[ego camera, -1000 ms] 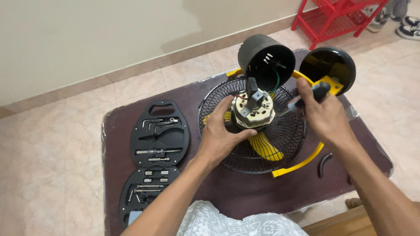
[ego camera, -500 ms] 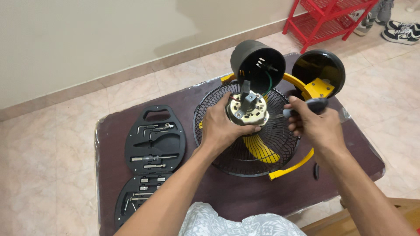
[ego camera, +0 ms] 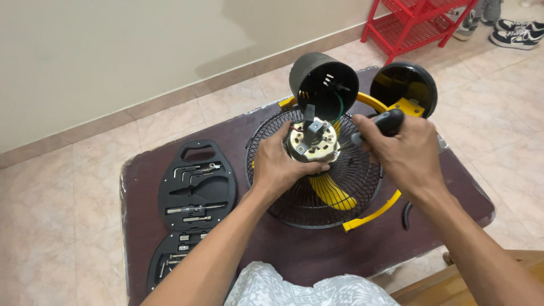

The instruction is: The person uses pliers to remove a pin from the fan motor housing, then uses a screwdriver to tighten screws on the motor assembly. The fan remains disassembled on the table throughout the clip.

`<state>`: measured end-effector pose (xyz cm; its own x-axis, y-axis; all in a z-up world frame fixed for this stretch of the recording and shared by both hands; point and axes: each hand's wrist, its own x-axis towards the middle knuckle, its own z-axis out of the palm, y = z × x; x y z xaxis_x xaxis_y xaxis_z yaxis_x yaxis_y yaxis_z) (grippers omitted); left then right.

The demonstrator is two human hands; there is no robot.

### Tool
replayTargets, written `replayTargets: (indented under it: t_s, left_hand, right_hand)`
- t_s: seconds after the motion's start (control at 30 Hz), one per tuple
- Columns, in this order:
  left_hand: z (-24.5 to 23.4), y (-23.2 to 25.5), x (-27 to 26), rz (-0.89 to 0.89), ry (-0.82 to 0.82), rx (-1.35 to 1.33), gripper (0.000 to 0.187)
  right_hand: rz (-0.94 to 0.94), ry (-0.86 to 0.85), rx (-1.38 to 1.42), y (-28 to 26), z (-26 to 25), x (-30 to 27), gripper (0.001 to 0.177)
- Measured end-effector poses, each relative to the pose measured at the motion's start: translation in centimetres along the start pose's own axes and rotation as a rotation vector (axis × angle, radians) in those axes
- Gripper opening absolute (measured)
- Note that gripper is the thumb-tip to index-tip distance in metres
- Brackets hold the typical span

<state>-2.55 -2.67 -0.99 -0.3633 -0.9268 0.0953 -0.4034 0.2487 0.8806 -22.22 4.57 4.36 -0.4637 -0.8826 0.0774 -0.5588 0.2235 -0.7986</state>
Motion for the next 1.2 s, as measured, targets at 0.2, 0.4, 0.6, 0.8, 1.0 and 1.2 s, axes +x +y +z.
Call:
replayTargets:
  t_s: [0.2, 0.4, 0.6, 0.8, 1.0, 1.2]
  left_hand:
    - [0.1, -0.1, 0.2, -0.008, 0.034, 0.069, 0.102]
    - [0.2, -0.4, 0.0, -0.017, 0.008, 0.052, 0.092]
    - [0.6, -0.7, 0.2, -0.007, 0.018, 0.052, 0.101]
    - [0.2, -0.4, 0.0, -0.003, 0.03, 0.036, 0.092]
    - [0.1, 0.0, -0.1, -0.029, 0.01, 0.024, 0.081]
    - [0.4, 0.1, -0.2, -0.008, 0.046, 0.067, 0.088]
  right_hand:
    - [-0.001, -0.07, -0.021, 0.6, 0.5, 1.3, 0.043]
    - [-0.128, -0.194, -0.085, 0.9, 0.3, 2.4, 0.041]
    - [-0.404, -0.576, -0.204, -1.4, -1.4, 4.8, 0.032]
    - [-0.411, -0.629, -0.527, -4.8, -2.1, 5.8, 0.042]
    - [-0.457, -0.805, -0.498, -6.1, -3.2, 6.1, 0.036]
    - [-0.364, -0.936, -0.791, -7.0, -3.6, 7.0, 0.031]
